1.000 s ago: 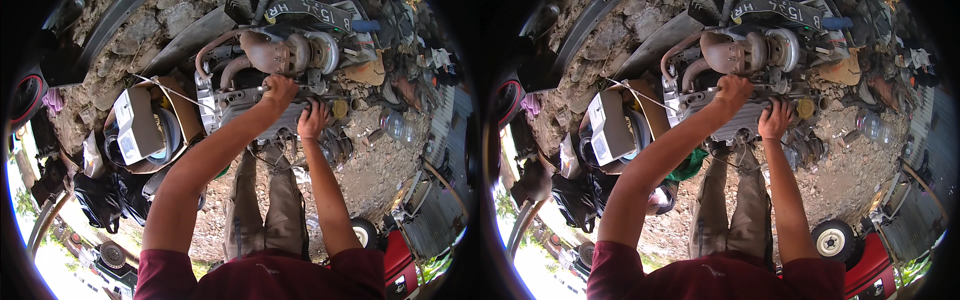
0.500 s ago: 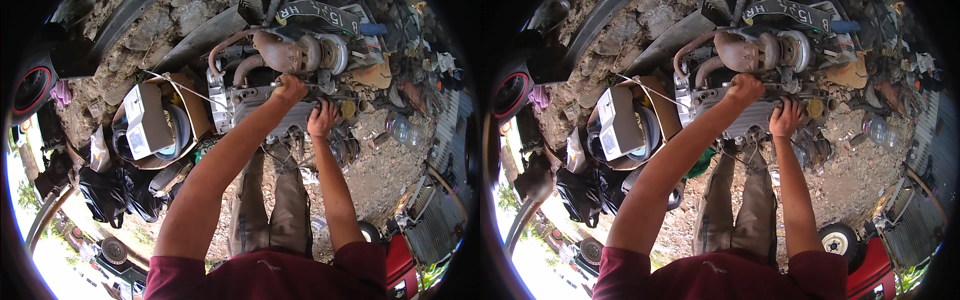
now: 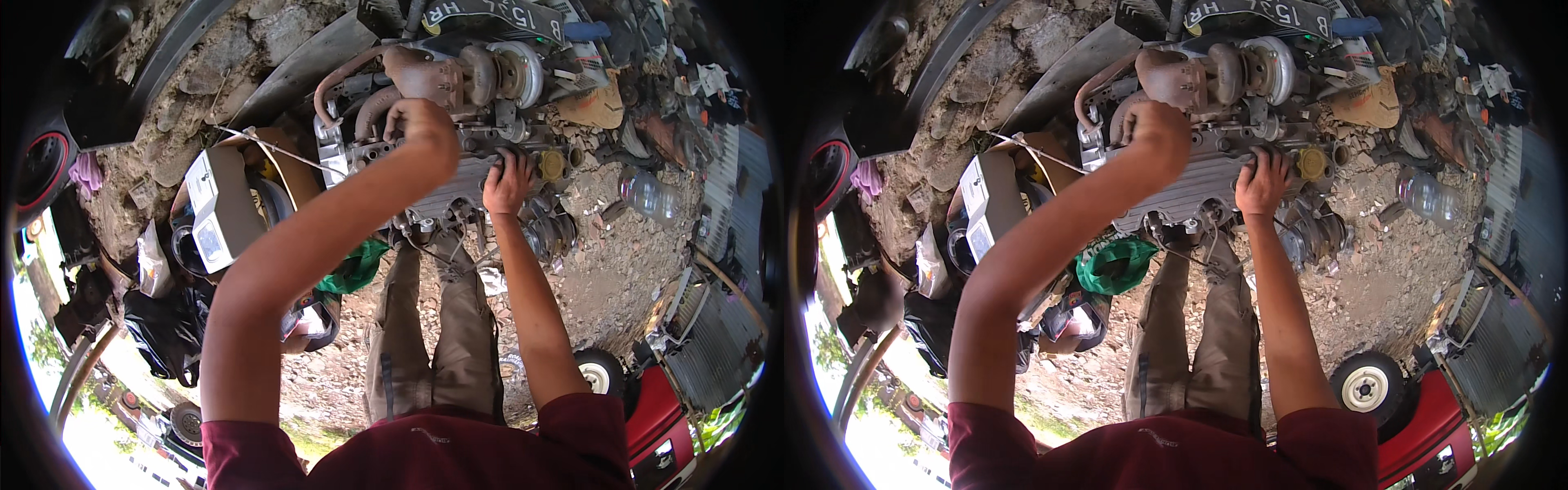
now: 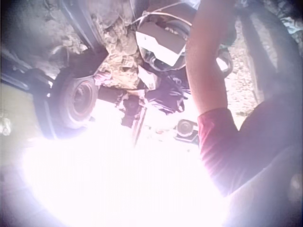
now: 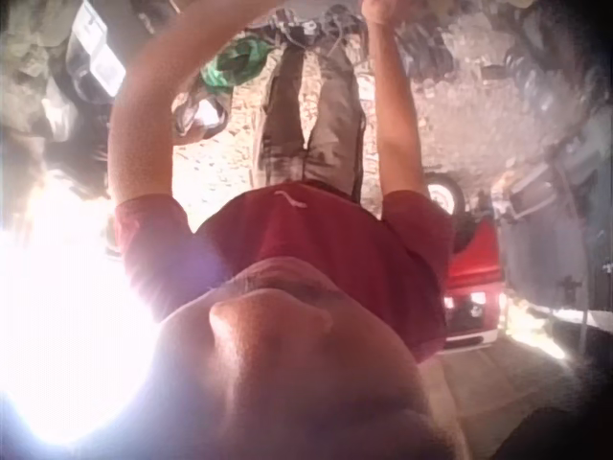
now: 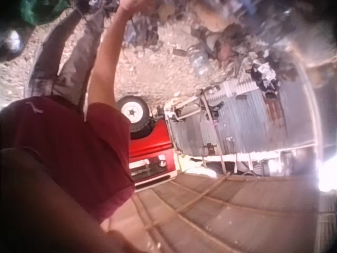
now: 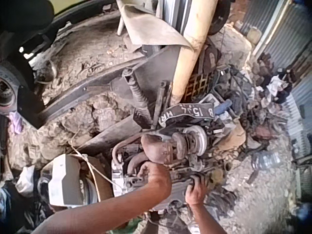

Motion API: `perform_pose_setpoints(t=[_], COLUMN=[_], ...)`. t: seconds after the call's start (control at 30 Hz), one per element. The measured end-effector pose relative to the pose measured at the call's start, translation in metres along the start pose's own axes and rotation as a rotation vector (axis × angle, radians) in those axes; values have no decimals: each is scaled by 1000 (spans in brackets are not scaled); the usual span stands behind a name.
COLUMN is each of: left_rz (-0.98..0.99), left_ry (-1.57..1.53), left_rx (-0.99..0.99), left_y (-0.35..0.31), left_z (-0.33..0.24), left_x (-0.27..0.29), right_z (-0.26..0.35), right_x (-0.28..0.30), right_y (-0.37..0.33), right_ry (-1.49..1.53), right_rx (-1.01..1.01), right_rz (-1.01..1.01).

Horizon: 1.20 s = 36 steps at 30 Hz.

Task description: The person assembles a car engine block outdoors on a gravel surface. They place a metal exhaust manifold onto the engine block, align the bolt holes, and secure the component by hand. The person then picks up a wrench to tighten the bolts on the manifold.

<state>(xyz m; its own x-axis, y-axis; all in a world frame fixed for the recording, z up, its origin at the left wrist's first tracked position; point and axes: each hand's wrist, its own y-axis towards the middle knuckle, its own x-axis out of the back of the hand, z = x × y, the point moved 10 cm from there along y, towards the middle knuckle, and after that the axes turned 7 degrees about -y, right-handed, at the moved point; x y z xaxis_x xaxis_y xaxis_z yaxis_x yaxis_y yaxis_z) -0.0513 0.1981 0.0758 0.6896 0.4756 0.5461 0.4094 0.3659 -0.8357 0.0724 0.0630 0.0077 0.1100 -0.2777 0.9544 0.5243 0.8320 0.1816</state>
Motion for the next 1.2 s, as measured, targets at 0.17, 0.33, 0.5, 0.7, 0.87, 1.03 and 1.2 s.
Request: perform_pose_setpoints(t=[0.17,0.33,0.5,0.7,0.87,1.03,1.2], left_rz=[-381,-448,-471,-513,-596,-678,-907], left_ry=[-62,-8,-217,-388,-388,-486,-673], left_rx=[-288,-285,-261,-42,-137,-93,-71], left_y=[-2,6,8,16,11,12,12], left_z=[11,-23,-5,12,16,36,82], left_x=[16,26,18,24,14,-15,-60], right_z=[6,4,3,6,8,3,6], right_x=[4,1,3,5,6,4,3], right_y=[4,4,4,5,6,5,4], right_ry=[13,16,9,23,38,24,44], right_rx=[-1,-27,-5,-9,-7,-33,-20], right_rz=[1,36,16,19,24,29,29])
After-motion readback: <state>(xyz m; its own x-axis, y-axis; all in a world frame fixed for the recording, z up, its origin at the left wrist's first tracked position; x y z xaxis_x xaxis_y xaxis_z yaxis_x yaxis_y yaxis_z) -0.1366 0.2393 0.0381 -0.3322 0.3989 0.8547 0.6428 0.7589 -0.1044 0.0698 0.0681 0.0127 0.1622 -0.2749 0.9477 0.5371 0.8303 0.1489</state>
